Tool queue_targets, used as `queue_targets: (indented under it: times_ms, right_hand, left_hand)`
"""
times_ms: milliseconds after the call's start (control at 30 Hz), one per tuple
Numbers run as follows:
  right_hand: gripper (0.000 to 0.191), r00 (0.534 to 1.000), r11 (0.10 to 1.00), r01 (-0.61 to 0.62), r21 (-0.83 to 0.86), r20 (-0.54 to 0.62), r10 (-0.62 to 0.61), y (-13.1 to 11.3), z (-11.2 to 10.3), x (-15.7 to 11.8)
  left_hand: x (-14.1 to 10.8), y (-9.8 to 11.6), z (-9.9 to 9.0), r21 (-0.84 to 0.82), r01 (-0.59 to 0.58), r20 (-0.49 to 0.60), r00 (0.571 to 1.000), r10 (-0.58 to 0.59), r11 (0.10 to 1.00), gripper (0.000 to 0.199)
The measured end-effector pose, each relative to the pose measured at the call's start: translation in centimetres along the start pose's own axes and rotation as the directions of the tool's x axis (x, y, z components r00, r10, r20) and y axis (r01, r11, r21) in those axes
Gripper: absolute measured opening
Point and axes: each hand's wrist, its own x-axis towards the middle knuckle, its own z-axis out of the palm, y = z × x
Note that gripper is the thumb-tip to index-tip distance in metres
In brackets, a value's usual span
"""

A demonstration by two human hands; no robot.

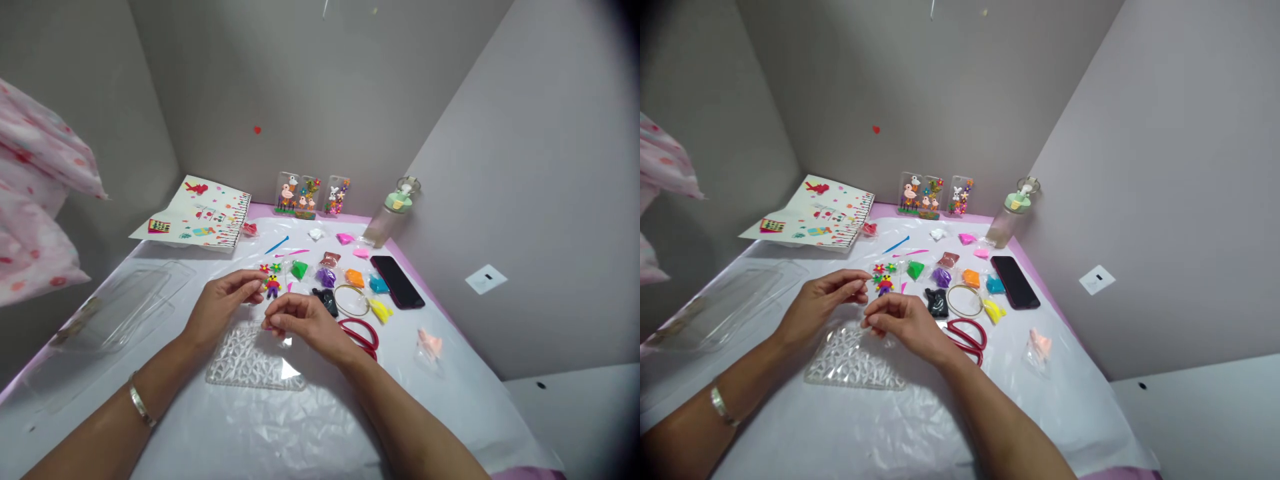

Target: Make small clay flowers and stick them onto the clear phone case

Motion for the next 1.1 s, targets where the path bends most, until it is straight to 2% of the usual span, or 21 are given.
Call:
queue_targets:
  times_ms: [133,267,433,567,667,900,1100]
  right_hand:
    - [0.019,0.998,1.0,0.009,-0.021,-0.059,-0.01,0.04,-0.45,0.1]
    - [0.016,0.997,0.999,0.016,-0.034,-0.075,-0.018,-0.13,-0.46,0.06]
    - [0.014,0.996,0.999,0.025,-0.044,-0.085,-0.029,-0.03,-0.5,0.11]
    - [0.014,0.996,0.999,0.024,-0.035,-0.088,-0.027,0.03,-0.51,0.14]
    - [0.015,0.996,0.999,0.024,-0.036,-0.09,-0.027,-0.05,-0.44,0.13]
    - [0.014,0.995,0.998,0.025,-0.054,-0.091,-0.03,-0.22,-0.42,0.07]
    - [0.016,0.995,0.999,0.012,-0.051,-0.096,-0.017,-0.38,-0.33,-0.01]
  left_hand:
    - [0.08,-0.24,-0.16,-0.062,0.022,0.05,0.999,-0.019,0.998,0.03]
    - [0.17,-0.04,-0.14,-0.053,0.021,0.077,0.997,-0.017,0.998,0.033]
    - [0.14,0.25,-0.4,-0.077,0.034,0.011,0.999,-0.033,0.996,0.025]
    - [0.23,0.36,-0.63,0.064,-0.007,-0.04,0.999,0.009,0.998,0.026]
    - [0.34,0.35,-0.7,0.101,-0.04,-0.076,0.996,0.047,0.994,0.027]
    - [0.36,0.26,-0.53,-0.047,-0.017,-0.069,0.997,0.014,0.999,0.027]
    - [0.33,0.6,-0.39,-0.056,-0.02,-0.063,0.998,0.016,0.998,0.024]
